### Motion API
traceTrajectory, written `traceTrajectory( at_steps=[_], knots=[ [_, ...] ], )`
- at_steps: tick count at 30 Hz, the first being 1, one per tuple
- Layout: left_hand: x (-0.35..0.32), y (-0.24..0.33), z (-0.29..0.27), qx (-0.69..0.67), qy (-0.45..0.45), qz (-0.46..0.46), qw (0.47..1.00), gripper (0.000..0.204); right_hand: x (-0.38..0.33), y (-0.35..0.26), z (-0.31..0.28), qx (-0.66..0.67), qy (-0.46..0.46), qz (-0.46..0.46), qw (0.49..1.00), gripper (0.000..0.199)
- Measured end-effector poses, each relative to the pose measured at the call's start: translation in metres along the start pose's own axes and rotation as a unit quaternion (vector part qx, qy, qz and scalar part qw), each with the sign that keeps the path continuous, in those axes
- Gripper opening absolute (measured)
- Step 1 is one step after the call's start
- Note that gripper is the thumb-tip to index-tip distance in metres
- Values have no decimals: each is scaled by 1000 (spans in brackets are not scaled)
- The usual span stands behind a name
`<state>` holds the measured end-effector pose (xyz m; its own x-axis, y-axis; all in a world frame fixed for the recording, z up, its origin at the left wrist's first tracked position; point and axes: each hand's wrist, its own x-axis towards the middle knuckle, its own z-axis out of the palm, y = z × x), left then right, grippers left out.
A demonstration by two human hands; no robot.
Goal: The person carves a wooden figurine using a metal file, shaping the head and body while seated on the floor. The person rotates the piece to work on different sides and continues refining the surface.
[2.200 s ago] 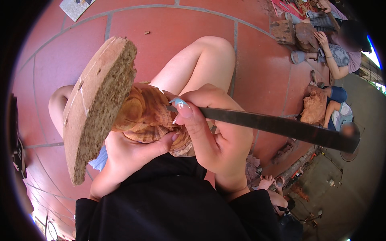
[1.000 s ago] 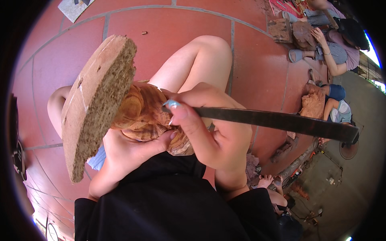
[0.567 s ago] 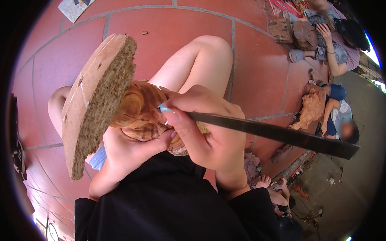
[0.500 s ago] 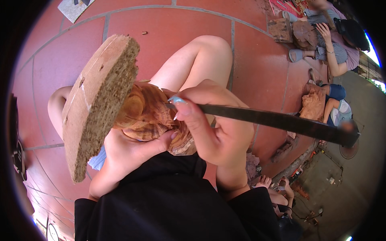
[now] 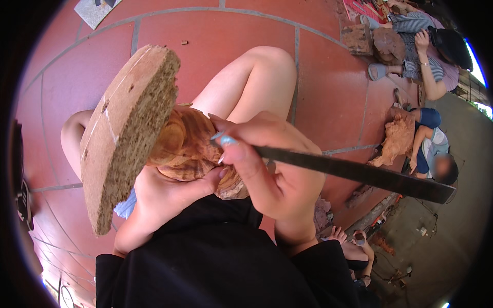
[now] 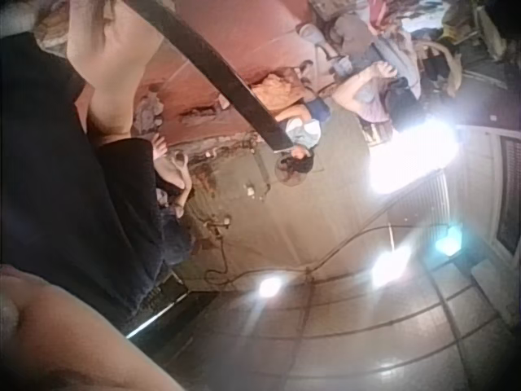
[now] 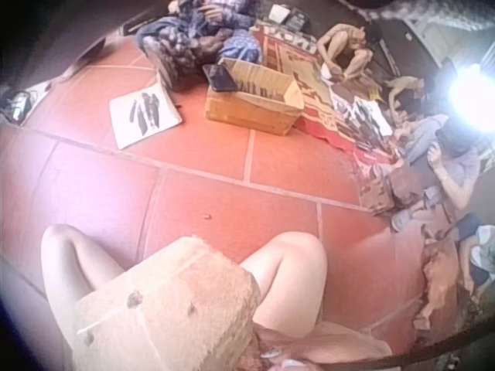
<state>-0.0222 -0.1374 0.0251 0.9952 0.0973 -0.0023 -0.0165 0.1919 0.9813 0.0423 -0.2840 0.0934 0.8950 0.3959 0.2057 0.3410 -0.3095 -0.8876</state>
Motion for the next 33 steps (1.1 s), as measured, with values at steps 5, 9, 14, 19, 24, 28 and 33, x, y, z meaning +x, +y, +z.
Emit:
traceTrajectory(
  at_steps=[5,9,14,19,24,28,33],
  knots=[
    [1,-1,3,-8,43,37,998,62,0,1,4,-23,-9,-11,1000,7],
    [-4,-1,1,-20,30,-15,999,62,-1,6,1,-5,-2,-28,1000,7],
    [-3,5,-3,43,7,1,999,61,-3,-1,3,-32,-13,-6,999,6],
    [-3,-4,0,-20,-1,10,1000,58,-4,-4,3,-4,2,19,1000,7],
    [-2,-7,2,-65,24,17,997,60,-5,4,9,-16,33,2,999,9],
    [-7,-6,0,-29,31,-26,999,62,-2,2,3,-13,-24,-31,999,8],
    [-4,-9,-2,-45,39,21,998,63,-3,2,8,-15,1,2,1000,9]
  ],
)
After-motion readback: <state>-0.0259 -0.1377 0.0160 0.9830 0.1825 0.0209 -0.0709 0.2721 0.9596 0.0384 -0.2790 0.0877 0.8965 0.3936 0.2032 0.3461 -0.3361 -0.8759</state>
